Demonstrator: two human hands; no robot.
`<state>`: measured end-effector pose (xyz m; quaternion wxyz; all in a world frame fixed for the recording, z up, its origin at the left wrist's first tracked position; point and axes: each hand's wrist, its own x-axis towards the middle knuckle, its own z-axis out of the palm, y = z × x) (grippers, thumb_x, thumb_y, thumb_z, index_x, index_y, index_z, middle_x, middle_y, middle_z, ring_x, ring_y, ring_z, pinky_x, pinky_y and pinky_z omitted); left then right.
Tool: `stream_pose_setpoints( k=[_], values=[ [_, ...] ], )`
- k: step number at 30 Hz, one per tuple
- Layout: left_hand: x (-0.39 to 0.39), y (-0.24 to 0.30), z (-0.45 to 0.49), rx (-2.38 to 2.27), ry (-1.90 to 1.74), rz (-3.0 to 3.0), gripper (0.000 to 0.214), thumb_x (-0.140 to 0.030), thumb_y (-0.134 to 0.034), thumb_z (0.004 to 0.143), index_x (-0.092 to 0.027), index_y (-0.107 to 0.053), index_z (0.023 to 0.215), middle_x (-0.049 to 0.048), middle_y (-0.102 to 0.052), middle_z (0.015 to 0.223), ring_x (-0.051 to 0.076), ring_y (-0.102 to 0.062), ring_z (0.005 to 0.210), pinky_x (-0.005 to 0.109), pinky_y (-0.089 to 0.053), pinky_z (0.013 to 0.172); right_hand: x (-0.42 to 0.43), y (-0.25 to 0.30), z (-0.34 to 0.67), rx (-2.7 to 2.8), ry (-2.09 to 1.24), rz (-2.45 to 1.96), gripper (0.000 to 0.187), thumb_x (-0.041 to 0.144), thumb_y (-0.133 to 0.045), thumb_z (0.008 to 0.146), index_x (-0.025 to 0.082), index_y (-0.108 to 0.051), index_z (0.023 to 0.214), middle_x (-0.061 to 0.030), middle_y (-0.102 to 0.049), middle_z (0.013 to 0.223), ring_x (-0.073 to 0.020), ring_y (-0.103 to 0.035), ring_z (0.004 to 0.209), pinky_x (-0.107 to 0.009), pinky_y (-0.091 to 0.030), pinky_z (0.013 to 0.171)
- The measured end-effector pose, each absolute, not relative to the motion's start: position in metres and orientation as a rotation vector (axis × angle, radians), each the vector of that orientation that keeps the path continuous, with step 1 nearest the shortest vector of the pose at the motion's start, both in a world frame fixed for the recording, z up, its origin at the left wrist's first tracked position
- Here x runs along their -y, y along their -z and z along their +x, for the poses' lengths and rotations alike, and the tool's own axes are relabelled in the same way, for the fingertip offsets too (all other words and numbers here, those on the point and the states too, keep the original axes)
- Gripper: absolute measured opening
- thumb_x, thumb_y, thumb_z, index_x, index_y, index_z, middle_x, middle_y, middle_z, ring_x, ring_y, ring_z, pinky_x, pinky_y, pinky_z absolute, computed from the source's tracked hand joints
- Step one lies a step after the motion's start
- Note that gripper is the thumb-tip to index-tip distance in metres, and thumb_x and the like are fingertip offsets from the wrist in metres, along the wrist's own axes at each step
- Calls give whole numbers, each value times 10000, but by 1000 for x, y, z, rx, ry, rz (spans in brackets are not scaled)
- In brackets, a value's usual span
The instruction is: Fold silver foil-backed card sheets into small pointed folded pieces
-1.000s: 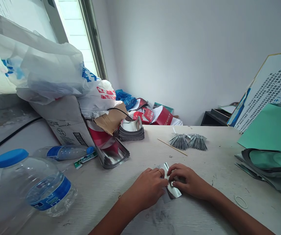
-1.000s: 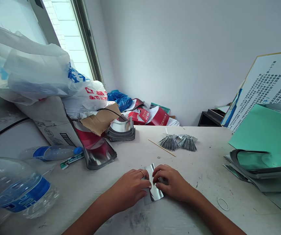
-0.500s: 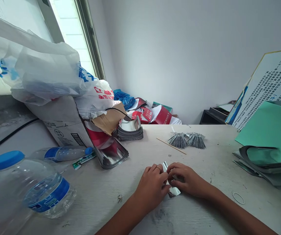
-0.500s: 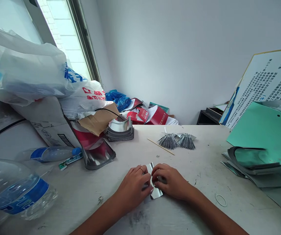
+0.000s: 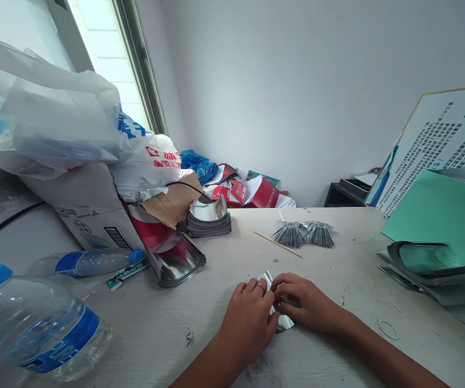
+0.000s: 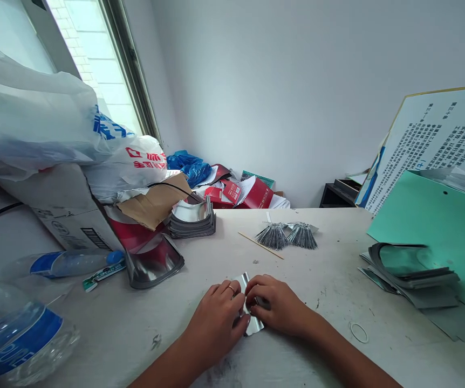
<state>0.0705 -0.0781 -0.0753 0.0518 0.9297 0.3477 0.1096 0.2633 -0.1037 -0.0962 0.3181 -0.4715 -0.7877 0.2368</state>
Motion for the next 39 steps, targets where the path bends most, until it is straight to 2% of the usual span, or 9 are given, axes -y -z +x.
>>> stream_pose_setpoints(
  k=[15,21,28,33,39],
  values=[
    [79,76,70,-1045,-331,2862,85,-296,-565,906,-213,-578,911,46,-620,1091,251,-567,1017,439,-450,872,104,97,264,2092,-599,-1229,158,142,-606,862,231,-710,943,-44,-673,1124,-196,-620,1024,-313,-497,912],
    [81,77,70,-1073,-344,2806,79,-278,-588,896,-204,-579,919,43,-632,1076,251,-570,1019,433,-453,884,99,104,266,2048,-558,-1158,252,106,-477,931,214,-694,1003,-53,-694,1071,-175,-639,980,-305,-503,897],
    [80,78,70,-1078,-304,2791,80,-263,-573,904,-197,-609,930,44,-635,1070,250,-586,1016,445,-466,900,96,110,267,2069,-488,-1175,240,54,-510,862,205,-686,921,-52,-677,1036,-177,-632,948,-298,-508,855],
    [81,76,71,-1154,-285,2814,123,-308,-580,905,-196,-624,934,64,-636,1134,282,-572,1083,478,-459,926,96,107,269,2054,-522,-1266,148,84,-589,840,207,-657,886,-38,-652,1067,-171,-615,922,-285,-498,815],
    [83,71,69,-1197,-285,2791,125,-315,-603,902,-205,-632,954,60,-632,1199,285,-548,1145,507,-423,995,97,105,270,2069,-543,-1287,125,99,-606,848,215,-643,876,-24,-651,1054,-177,-611,946,-290,-485,844]
  ],
)
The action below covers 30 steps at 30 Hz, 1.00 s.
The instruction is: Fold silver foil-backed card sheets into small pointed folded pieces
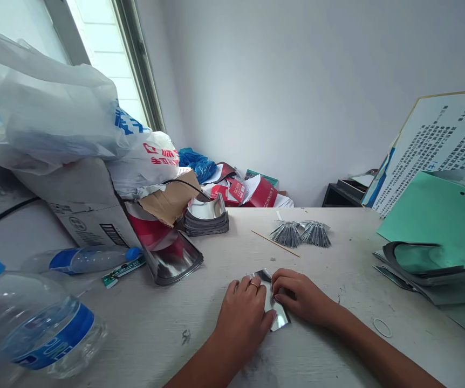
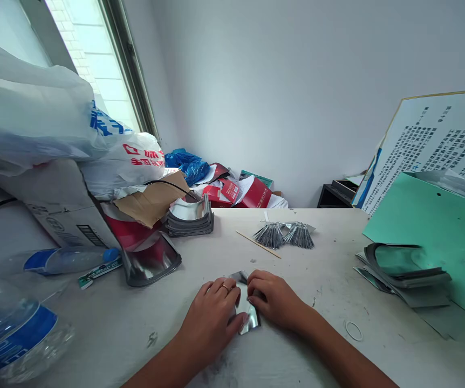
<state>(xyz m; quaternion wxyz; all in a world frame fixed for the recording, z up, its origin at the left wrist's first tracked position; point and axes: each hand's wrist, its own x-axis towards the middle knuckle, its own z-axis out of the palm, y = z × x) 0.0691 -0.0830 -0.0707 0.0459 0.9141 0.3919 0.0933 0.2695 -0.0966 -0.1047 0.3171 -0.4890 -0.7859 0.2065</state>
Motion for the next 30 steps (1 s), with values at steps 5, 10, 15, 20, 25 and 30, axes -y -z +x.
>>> stream_pose_setpoints(
  k=[5,10,15,20,25,30],
  values=[
    [81,74,67,-1183,-318,2774,173,-357,-640,892,-226,-618,1003,42,-623,1232,291,-523,1197,546,-369,1055,97,103,270,2099,-549,-1261,151,91,-532,894,206,-629,883,-32,-646,1036,-167,-614,898,-285,-482,816],
    [78,77,66,-1187,-311,2751,167,-350,-657,886,-233,-603,992,25,-615,1261,284,-518,1208,550,-365,1057,98,103,270,2109,-532,-1288,128,99,-555,883,207,-624,891,-20,-636,1024,-152,-613,855,-267,-474,783],
    [74,73,66,-1174,-237,2707,248,-375,-702,859,-237,-594,1033,34,-561,1362,284,-483,1268,541,-357,1077,99,103,270,2112,-526,-1328,101,117,-623,844,213,-637,872,-9,-642,1022,-149,-610,853,-256,-464,777],
    [72,74,65,-1180,-194,2698,366,-403,-713,849,-239,-577,1147,39,-534,1401,284,-464,1299,549,-334,1108,99,99,270,2114,-492,-1406,100,145,-670,829,231,-652,875,14,-656,1030,-156,-604,917,-259,-458,824],
    [68,72,64,-1175,-73,2700,515,-440,-706,847,-228,-545,1287,72,-476,1480,338,-360,1401,568,-318,1126,100,84,272,2205,-484,-1411,62,193,-670,863,237,-672,907,12,-671,1040,-166,-610,967,-268,-462,884],
    [67,63,66,-1176,47,2671,592,-447,-684,863,-230,-493,1379,73,-423,1531,362,-270,1455,593,-261,1163,98,75,275,2321,-498,-1446,233,257,-692,859,278,-669,1089,-4,-625,1266,-222,-573,1133,-337,-448,981]
  ],
)
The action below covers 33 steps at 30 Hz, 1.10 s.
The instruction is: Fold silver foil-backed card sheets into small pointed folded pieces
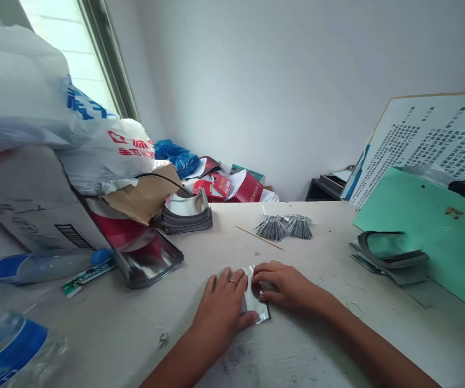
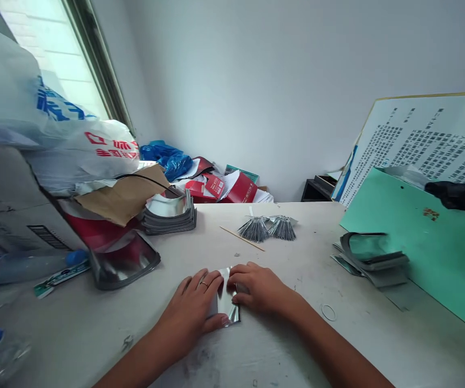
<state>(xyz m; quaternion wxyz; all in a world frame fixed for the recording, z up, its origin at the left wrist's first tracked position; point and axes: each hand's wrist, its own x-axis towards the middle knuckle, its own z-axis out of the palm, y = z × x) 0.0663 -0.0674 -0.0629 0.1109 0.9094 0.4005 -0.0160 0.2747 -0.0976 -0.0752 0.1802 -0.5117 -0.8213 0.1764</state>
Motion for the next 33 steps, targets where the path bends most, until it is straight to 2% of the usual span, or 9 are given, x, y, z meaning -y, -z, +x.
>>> stream_pose_setpoints(
  k=[6,14,19,24,26,28,29,31,33],
  values=[
    [73,63,66,-1193,53,2650,586,-453,-669,876,-225,-485,1384,64,-378,1560,350,-234,1474,590,-201,1197,96,78,276,2323,-551,-1550,329,300,-686,844,302,-620,1166,11,-560,1371,-234,-581,1177,-345,-473,968],
    [72,63,66,-1184,38,2631,620,-447,-686,858,-216,-481,1395,92,-389,1550,376,-241,1466,614,-204,1185,99,79,281,2333,-601,-1743,672,475,-723,774,403,-487,1399,10,-432,1525,-295,-657,1079,-375,-518,851],
    [76,59,66,-1184,49,2594,644,-456,-704,836,-215,-485,1392,92,-378,1557,380,-241,1465,619,-204,1183,102,84,281,2270,-594,-1726,836,434,-819,669,414,-470,1428,-20,-426,1539,-329,-641,1118,-391,-504,881],
    [75,65,63,-1175,10,2594,681,-516,-695,827,-213,-482,1398,96,-356,1568,384,-214,1474,624,-186,1188,109,79,286,2312,-680,-1671,1135,444,-888,568,433,-275,1523,-34,-378,1566,-364,-547,1261,-461,-451,994],
    [74,68,63,-1171,6,2601,694,-526,-689,829,-202,-476,1404,107,-353,1568,382,-209,1475,625,-182,1189,112,77,289,2329,-698,-1604,1175,470,-891,558,436,-234,1533,-35,-333,1588,-369,-486,1322,-468,-425,1026],
    [74,70,63,-1165,-5,2615,689,-529,-684,833,-194,-479,1400,114,-352,1567,380,-210,1476,624,-183,1189,111,79,290,2273,-707,-1537,1083,473,-866,607,407,-287,1519,-51,-310,1595,-340,-532,1267,-423,-460,983],
    [73,70,63,-1162,-10,2622,681,-529,-685,833,-194,-486,1392,115,-354,1566,381,-212,1475,625,-185,1187,110,81,289,2220,-718,-1497,962,450,-833,667,377,-347,1494,-63,-321,1584,-298,-597,1168,-383,-492,922],
    [74,70,62,-1158,-6,2630,650,-519,-684,838,-198,-501,1374,109,-358,1565,381,-218,1472,627,-188,1184,105,88,284,2108,-731,-1409,599,341,-719,804,297,-511,1365,-79,-409,1511,-175,-650,869,-305,-521,769],
    [74,69,62,-1157,10,2627,629,-517,-678,843,-201,-509,1361,104,-353,1568,379,-216,1473,626,-184,1184,98,94,277,2043,-651,-1360,259,203,-622,850,232,-645,1106,-56,-563,1326,-118,-594,711,-272,-499,708]
  ],
)
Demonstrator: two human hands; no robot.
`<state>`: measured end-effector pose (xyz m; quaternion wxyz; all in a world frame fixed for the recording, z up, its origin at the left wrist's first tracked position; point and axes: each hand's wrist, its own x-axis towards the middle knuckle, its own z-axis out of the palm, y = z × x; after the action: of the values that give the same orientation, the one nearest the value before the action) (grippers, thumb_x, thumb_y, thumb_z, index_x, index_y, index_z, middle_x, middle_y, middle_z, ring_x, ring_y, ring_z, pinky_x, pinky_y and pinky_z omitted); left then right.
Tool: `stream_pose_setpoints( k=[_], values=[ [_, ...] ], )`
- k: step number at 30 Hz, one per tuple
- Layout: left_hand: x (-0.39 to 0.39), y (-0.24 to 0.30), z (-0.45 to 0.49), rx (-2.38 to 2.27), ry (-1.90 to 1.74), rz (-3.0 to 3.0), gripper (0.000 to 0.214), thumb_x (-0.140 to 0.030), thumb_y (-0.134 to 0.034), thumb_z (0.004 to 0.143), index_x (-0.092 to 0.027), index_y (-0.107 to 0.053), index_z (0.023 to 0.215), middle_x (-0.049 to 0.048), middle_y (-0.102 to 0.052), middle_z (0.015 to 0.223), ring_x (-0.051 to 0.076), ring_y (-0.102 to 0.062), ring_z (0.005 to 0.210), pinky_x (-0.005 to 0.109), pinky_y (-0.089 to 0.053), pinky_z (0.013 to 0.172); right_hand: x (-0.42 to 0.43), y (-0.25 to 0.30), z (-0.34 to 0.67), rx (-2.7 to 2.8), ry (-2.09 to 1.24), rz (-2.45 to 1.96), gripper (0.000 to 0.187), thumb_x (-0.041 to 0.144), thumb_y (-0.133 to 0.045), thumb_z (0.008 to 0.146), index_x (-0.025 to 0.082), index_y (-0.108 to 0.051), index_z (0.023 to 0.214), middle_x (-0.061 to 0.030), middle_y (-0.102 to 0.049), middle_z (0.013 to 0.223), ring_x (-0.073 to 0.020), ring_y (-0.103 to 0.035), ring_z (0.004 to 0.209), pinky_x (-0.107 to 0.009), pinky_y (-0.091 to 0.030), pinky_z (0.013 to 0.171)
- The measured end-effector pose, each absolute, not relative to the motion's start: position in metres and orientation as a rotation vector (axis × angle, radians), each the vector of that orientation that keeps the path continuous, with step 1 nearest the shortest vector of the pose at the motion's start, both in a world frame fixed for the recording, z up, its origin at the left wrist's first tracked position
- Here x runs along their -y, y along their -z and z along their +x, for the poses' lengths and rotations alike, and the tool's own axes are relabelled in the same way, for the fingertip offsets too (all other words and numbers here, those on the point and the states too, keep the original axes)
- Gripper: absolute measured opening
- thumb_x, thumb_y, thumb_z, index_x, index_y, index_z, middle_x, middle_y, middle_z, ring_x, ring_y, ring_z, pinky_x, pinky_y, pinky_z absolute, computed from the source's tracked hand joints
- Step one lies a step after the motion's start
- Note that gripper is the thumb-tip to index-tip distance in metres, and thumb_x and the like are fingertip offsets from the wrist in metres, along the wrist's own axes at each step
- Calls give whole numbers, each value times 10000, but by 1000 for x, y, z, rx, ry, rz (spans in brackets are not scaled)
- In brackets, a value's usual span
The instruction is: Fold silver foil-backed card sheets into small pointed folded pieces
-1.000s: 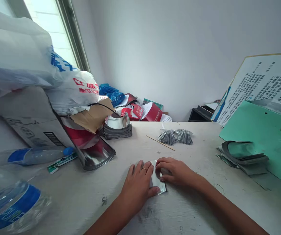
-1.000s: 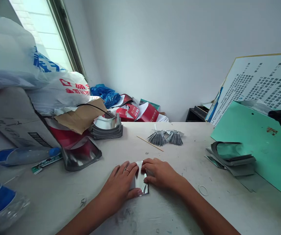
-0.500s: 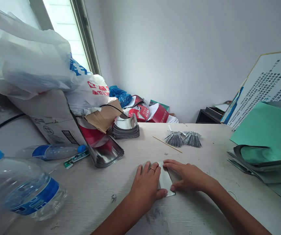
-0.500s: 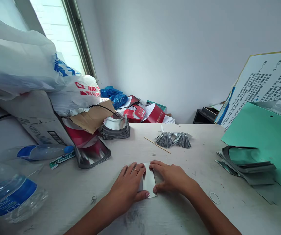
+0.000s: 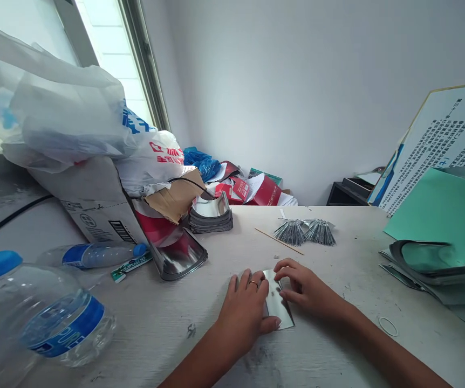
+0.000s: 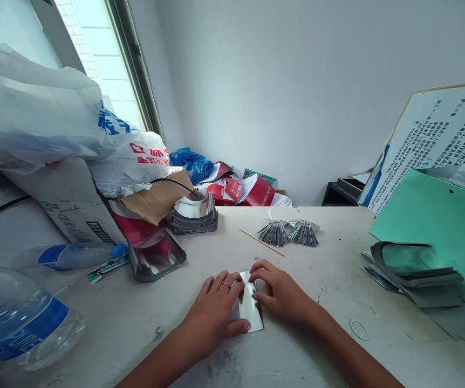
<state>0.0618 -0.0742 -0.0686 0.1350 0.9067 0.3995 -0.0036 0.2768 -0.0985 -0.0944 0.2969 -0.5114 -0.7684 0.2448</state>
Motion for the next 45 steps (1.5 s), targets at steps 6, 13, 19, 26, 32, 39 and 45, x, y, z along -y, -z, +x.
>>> stream_pose_setpoints(
  k=[6,13,19,26,32,39,45],
  values=[
    [74,65,60,-1149,34,2609,614,-561,-661,838,-217,-523,1327,88,-323,1586,375,-182,1485,629,-147,1192,88,99,269,2096,-520,-1437,114,149,-663,812,238,-684,881,4,-684,1070,-185,-617,939,-310,-455,858],
    [75,70,58,-1141,5,2611,592,-564,-623,863,-223,-511,1334,100,-312,1589,380,-158,1490,658,-130,1178,90,96,284,2151,-522,-1474,277,272,-738,809,238,-662,1073,-53,-639,1268,-252,-568,1099,-433,-399,1002],
    [75,74,57,-1100,16,2630,640,-565,-630,856,-205,-480,1363,129,-319,1581,397,-151,1488,676,-126,1169,90,106,275,2208,-332,-1338,111,157,-554,918,204,-640,971,-64,-665,1135,-217,-578,994,-370,-460,884],
    [71,73,58,-1046,3,2670,639,-560,-656,843,-170,-504,1326,142,-329,1573,394,-155,1487,655,-151,1176,88,107,269,2220,-239,-1359,134,127,-518,926,200,-630,924,-62,-651,1057,-195,-594,944,-323,-484,821],
    [64,74,60,-856,-168,2753,615,-477,-761,787,-218,-510,1286,88,-517,1420,280,-413,1381,508,-200,1207,88,104,268,2189,-345,-1431,135,110,-529,895,206,-623,908,-34,-644,1042,-170,-620,918,-287,-482,822],
    [66,66,60,-889,-205,2658,335,-428,-814,739,-223,-604,900,3,-609,1159,240,-577,1156,444,-312,1121,89,99,264,2145,-397,-1561,145,111,-565,838,220,-626,910,-26,-648,1096,-184,-627,953,-292,-465,835],
    [62,60,55,-855,-197,2593,334,-383,-836,723,-221,-606,904,-9,-610,1176,218,-576,1133,388,-347,1079,96,87,264,2141,-517,-1527,187,100,-570,783,227,-628,909,-8,-643,1080,-176,-623,949,-277,-472,852]
  ],
)
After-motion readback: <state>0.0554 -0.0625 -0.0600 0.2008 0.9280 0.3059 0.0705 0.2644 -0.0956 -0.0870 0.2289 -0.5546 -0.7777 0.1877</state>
